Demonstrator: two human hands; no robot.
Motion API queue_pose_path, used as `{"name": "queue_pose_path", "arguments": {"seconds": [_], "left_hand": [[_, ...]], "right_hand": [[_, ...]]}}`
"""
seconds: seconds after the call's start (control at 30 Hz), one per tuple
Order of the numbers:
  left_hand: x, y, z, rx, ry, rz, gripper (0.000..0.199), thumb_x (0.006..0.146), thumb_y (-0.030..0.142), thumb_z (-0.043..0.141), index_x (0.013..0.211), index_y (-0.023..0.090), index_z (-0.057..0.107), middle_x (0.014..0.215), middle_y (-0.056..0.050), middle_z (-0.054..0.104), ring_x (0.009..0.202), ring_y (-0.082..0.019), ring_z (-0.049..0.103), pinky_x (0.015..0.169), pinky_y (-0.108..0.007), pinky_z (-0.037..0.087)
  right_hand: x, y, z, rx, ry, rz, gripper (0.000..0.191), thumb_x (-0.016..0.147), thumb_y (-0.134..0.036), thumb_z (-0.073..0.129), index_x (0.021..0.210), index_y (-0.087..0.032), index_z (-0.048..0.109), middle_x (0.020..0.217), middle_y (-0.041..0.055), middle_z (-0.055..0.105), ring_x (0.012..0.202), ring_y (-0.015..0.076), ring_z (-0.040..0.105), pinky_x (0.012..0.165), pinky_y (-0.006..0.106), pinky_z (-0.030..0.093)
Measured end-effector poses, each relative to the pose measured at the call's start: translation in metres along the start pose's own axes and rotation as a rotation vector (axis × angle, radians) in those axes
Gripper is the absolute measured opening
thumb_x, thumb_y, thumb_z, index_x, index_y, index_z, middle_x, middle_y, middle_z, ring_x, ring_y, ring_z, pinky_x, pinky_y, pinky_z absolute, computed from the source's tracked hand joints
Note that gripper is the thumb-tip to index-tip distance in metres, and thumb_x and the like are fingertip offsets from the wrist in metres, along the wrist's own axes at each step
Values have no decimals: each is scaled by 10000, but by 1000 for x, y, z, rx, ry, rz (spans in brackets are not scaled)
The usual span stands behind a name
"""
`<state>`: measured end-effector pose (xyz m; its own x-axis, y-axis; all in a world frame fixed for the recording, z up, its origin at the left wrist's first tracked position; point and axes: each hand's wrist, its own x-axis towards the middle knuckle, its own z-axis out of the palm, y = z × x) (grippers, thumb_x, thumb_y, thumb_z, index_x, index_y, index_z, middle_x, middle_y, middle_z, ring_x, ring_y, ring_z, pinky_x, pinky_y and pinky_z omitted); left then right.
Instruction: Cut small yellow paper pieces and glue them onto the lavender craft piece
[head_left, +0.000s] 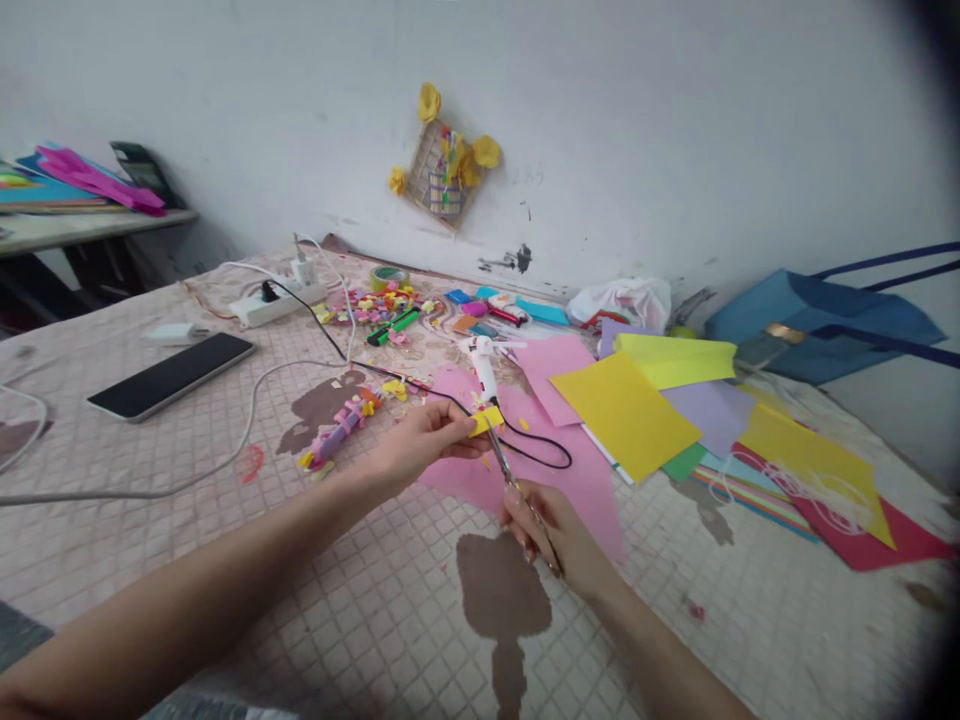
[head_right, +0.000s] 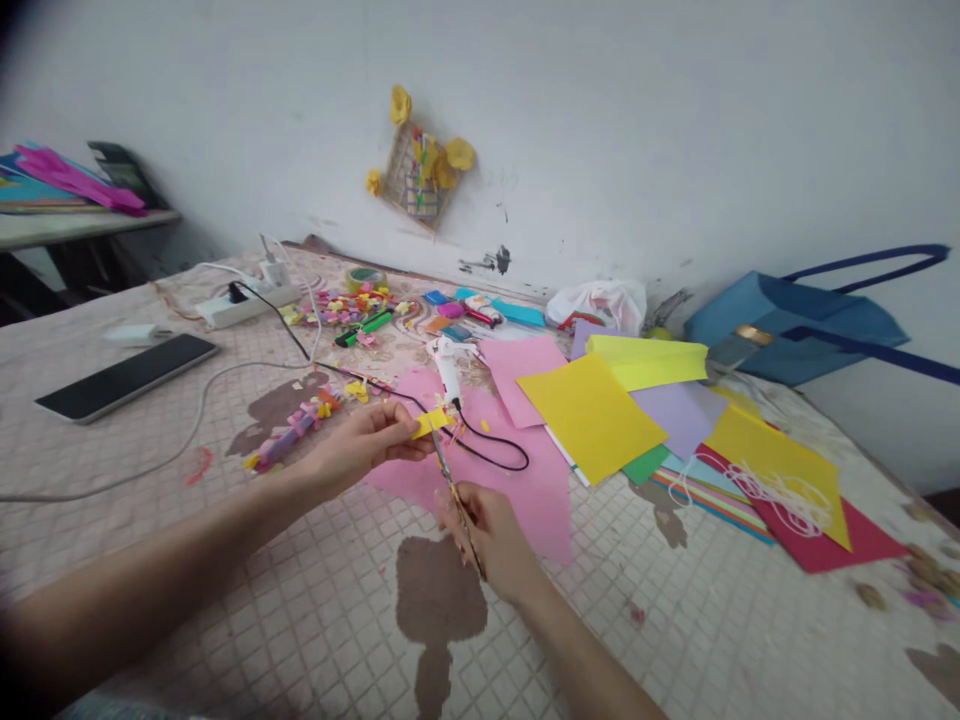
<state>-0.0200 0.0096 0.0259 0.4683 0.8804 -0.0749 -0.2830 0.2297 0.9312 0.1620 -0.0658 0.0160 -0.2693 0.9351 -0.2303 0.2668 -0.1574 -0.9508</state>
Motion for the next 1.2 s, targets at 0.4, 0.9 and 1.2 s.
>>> {"name": "queue_pose_path", "arguments": {"seconds": [0.4,0.9,1.2], "left_hand": [[0,-2,0,36,-57,-23,238,760,269,664,697,120,489,761,-69,689,697,-124,660,706,-262,506],[-2,-3,6,18,-27,-3,275,718,295,702,688,127,486,687,-41,658,672,-123,646,705,-275,506],[-1,-4,4,18,-33,-4,264,729,298,693,701,128,493,721,-55,673,694,-129,655,714,-274,511]], "right_hand": [[0,1,1,20,9,47,500,786,-643,430,668,-162,501,473,-71,363,398,65,345,399,198,279],[0,3,2,35,21,31,550,747,-699,425,655,-161,493,465,-73,364,386,58,345,391,192,268],[1,1,4,44,35,23,560,723,-720,433,623,-170,467,452,-77,351,372,54,330,373,187,257]]}}
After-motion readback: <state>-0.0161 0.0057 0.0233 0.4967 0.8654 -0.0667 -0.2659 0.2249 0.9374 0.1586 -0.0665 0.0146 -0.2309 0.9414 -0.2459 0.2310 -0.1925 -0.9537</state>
